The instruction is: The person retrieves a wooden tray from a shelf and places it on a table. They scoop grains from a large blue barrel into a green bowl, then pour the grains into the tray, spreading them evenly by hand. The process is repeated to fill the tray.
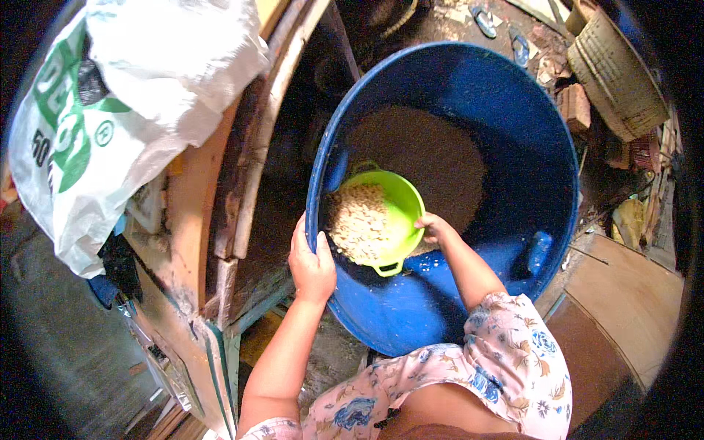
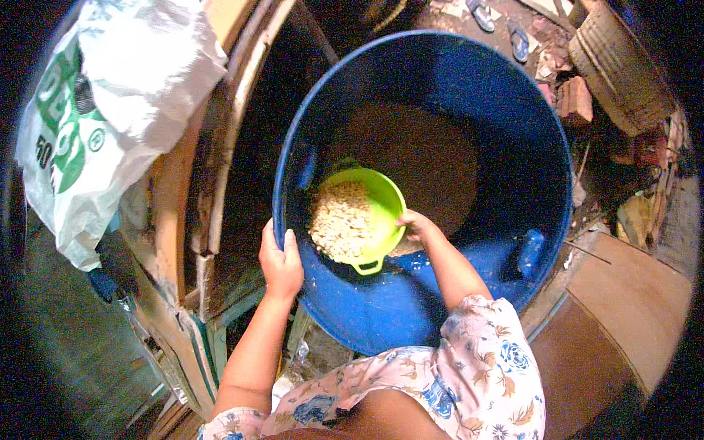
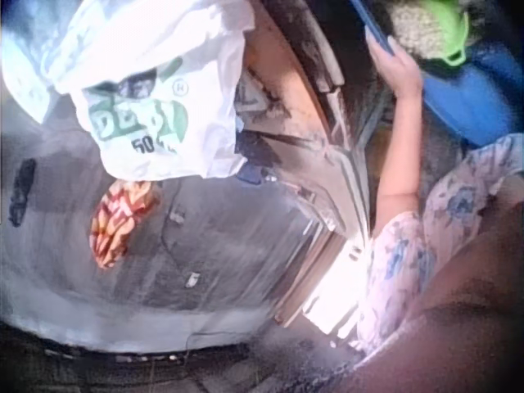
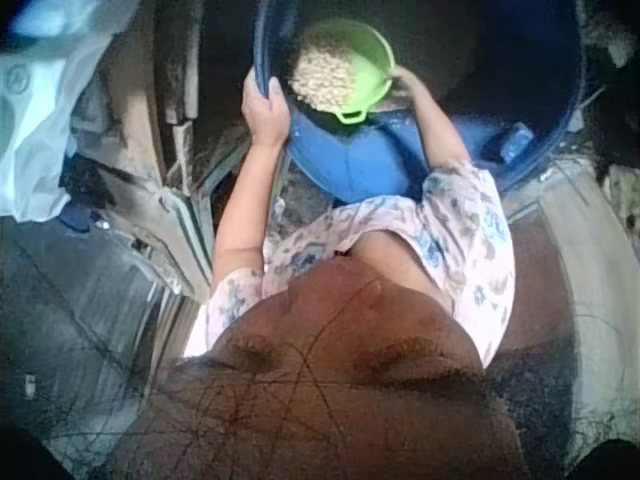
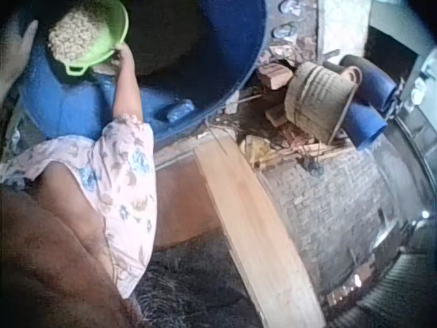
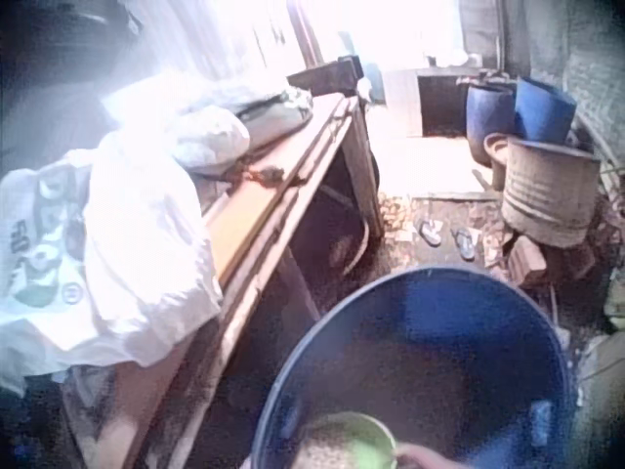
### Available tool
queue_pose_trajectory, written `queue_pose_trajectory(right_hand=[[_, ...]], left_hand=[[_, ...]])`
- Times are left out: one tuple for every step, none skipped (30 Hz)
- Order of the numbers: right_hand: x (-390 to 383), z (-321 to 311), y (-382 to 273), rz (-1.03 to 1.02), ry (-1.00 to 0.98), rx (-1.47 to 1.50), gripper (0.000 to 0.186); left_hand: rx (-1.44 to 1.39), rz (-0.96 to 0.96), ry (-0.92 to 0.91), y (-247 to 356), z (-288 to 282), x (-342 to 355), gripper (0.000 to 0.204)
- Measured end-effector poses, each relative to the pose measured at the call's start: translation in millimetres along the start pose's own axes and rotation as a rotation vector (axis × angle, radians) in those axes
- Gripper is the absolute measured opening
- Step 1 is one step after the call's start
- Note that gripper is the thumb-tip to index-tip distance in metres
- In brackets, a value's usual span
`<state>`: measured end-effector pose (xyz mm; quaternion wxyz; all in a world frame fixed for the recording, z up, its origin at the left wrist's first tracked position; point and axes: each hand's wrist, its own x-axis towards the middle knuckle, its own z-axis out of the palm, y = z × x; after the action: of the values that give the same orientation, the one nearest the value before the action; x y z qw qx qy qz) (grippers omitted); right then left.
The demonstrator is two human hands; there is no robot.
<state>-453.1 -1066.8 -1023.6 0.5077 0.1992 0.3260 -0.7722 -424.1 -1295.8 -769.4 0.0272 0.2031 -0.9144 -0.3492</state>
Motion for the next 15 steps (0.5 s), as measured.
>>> queue_pose_trajectory(right_hand=[[-19.3,-1.0,-6.7,0.002,-0.087,0.113,0.064],[-39.9,-1.1,-11.4,0.019,-0.176,0.225,0.066],[-76.8,27.2,-37.8,-0.017,-0.17,0.149,0.075],[-78.4,25.4,-23.3,-0.202,-0.139,0.013,0.082],[-73.4,27.1,-9.0,-0.383,-0.106,-0.125,0.089],[-110.1,87.8,-42.3,-0.411,-0.116,-0.22,0.094],[-120.8,84.9,-44.6,-0.414,-0.026,-0.188,0.095],[-134.9,86.4,-52.2,-0.435,0.013,-0.098,0.095],[-152.0,91.5,-56.1,-0.45,0.053,-0.009,0.096],[-174.5,109.3,-59.9,-0.483,0.149,0.013,0.097],[-180.9,107.3,-52.3,-0.556,0.202,0.024,0.094],[-198.7,123.5,-50.7,-0.541,0.256,0.079,0.092],[-214.3,139.4,-49.6,-0.527,0.307,0.137,0.09],[-214.5,132.8,-36.7,-0.587,0.264,0.171,0.086],[-218.0,123.0,-25.8,-0.588,0.269,0.136,0.086]], left_hand=[[0.043,0.138,0.111,-6.0,4.3,1.8,0.03],[0.054,0.124,0.106,-8.9,3.0,-0.7,0.03],[0.059,0.111,0.098,-9.8,1.4,-1.4,0.031],[0.045,0.13,0.115,-6.0,4.2,-1.5,0.032],[0.041,0.155,0.128,-6.4,3.9,1.1,0.034],[0.095,0.26,0.236,-0.3,2.1,-3.5,0.035],[0.152,0.373,0.345,10.4,-4.1,-5.7,0.036],[0.259,0.498,0.344,19.7,-10.2,-12.8,0.041],[0.321,0.668,0.366,27.2,-11.1,-21.8,0.044],[0.187,0.596,0.326,37.9,-5.6,-36.6,0.044],[0.055,0.524,0.28,50.0,3.7,-53.8,0.045],[-0.075,0.217,0.188,51.6,24.5,-72.1,0.043],[-0.202,-0.085,0.09,47.9,47.3,-82.2,0.041],[-0.452,-0.285,-0.116,46.0,59.3,-84.6,0.038],[-0.699,-0.479,-0.333,46.5,66.5,-85.2,0.035]])
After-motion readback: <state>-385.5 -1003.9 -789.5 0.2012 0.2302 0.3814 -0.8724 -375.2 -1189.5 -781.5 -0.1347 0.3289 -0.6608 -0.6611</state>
